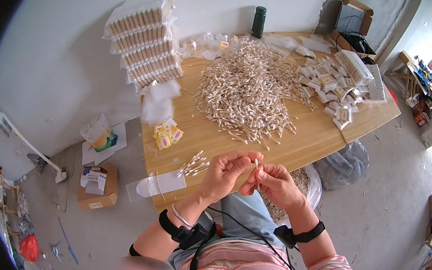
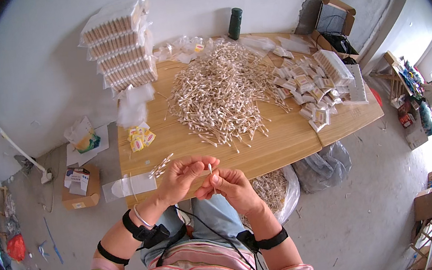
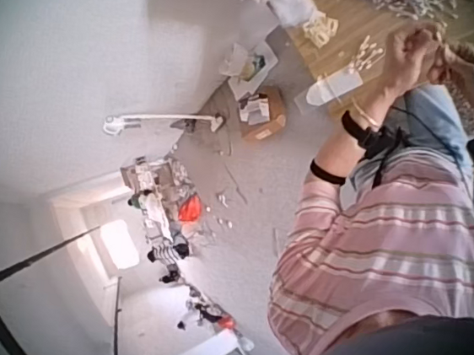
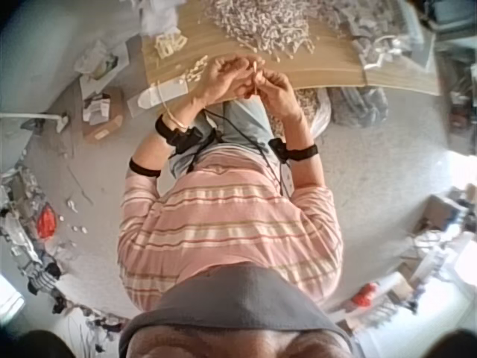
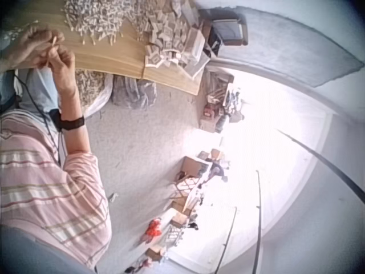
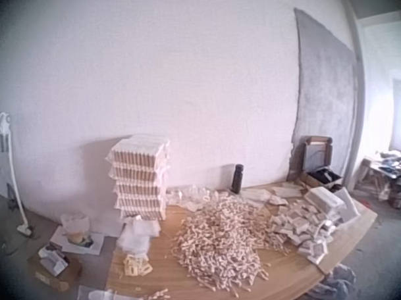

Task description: Manually organizing and packing cotton swabs into small plastic bags.

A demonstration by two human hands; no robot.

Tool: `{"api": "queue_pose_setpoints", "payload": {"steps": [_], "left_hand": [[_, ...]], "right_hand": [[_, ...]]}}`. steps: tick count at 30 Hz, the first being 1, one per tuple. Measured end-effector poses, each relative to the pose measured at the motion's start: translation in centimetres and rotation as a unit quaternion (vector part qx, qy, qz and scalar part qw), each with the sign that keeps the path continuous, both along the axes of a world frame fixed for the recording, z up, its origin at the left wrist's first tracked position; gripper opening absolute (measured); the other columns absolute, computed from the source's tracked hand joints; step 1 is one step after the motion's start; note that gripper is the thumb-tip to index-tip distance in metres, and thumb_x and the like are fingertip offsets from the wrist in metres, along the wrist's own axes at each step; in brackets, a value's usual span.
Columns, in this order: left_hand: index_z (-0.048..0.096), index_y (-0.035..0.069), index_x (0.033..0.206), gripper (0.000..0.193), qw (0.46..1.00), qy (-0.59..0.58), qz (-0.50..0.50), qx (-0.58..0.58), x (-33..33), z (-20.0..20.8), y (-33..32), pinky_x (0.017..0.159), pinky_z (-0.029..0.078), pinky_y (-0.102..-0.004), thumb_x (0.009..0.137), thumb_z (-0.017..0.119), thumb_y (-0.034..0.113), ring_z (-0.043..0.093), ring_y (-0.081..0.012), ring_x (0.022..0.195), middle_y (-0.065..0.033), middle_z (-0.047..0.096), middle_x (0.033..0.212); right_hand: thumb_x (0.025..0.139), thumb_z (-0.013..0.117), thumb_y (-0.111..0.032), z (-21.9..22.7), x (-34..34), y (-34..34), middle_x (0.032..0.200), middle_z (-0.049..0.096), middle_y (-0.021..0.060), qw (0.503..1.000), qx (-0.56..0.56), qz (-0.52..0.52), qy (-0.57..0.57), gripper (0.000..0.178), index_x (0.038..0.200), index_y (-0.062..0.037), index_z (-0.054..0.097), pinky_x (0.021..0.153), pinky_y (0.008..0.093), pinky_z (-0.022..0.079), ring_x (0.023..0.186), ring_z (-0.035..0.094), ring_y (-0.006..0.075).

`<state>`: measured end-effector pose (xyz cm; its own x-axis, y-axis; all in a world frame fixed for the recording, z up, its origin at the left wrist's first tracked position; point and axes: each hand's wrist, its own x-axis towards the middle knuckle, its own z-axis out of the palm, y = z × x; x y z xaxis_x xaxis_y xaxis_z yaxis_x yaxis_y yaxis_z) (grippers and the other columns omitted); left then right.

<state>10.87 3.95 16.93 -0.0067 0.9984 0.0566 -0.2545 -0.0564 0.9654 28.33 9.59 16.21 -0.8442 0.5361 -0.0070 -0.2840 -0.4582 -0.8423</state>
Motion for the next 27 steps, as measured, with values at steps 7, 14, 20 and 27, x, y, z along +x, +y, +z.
{"api": "queue_pose_setpoints", "payload": {"steps": [7, 14, 20, 27], "left_hand": [[0.065, 0.0, 0.111, 0.03, 0.999, -0.017, -0.023, -0.016, -0.1, 0.6, -0.1, 0.087, 0.052, -0.0326, 0.095, 0.058, 0.025, 0.062, -0.0172, 0.103, -0.0139, 0.065, 0.113], [0.062, 0.0, 0.112, 0.03, 0.998, -0.047, -0.014, -0.046, -0.1, 0.6, 0.1, 0.085, 0.053, -0.0298, 0.095, 0.058, 0.025, 0.062, -0.0156, 0.098, -0.0107, 0.063, 0.114], [0.058, -0.002, 0.117, 0.028, 0.998, -0.022, 0.042, -0.031, -0.2, -1.2, -0.2, 0.09, 0.048, -0.0261, 0.094, 0.06, 0.015, 0.06, -0.011, 0.1, -0.0055, 0.064, 0.109], [0.063, 0.0, 0.106, 0.022, 0.997, 0.064, 0.019, -0.037, -0.5, -1.9, -1.7, 0.09, 0.049, -0.0266, 0.087, 0.069, 0.008, 0.061, -0.011, 0.097, -0.005, 0.066, 0.103]], "right_hand": [[0.099, 0.051, -0.027, 0.3, -0.3, -0.2, 0.092, 0.07, 0.0139, 0.999, -0.007, 0.031, -0.006, 0.03, 0.096, -0.0001, 0.065, 0.078, 0.0313, 0.051, 0.086, 0.066, 0.0192], [0.095, 0.057, -0.02, 0.2, -1.0, -0.2, 0.088, 0.066, 0.006, 0.999, -0.017, -0.045, -0.021, 0.023, 0.097, 0.0008, 0.066, 0.073, 0.027, 0.047, 0.078, 0.059, 0.0129], [0.091, 0.062, -0.008, 0.4, -1.5, 0.7, 0.086, 0.066, 0.0054, 0.981, -0.116, -0.147, 0.05, 0.007, 0.095, -0.0031, 0.065, 0.069, 0.0259, 0.05, 0.077, 0.062, 0.0135], [0.089, 0.062, -0.003, -0.1, -1.7, 1.0, 0.088, 0.067, 0.0089, 0.974, -0.138, -0.166, 0.065, 0.007, 0.096, -0.0059, 0.061, 0.069, 0.026, 0.052, 0.079, 0.065, 0.0161]]}}
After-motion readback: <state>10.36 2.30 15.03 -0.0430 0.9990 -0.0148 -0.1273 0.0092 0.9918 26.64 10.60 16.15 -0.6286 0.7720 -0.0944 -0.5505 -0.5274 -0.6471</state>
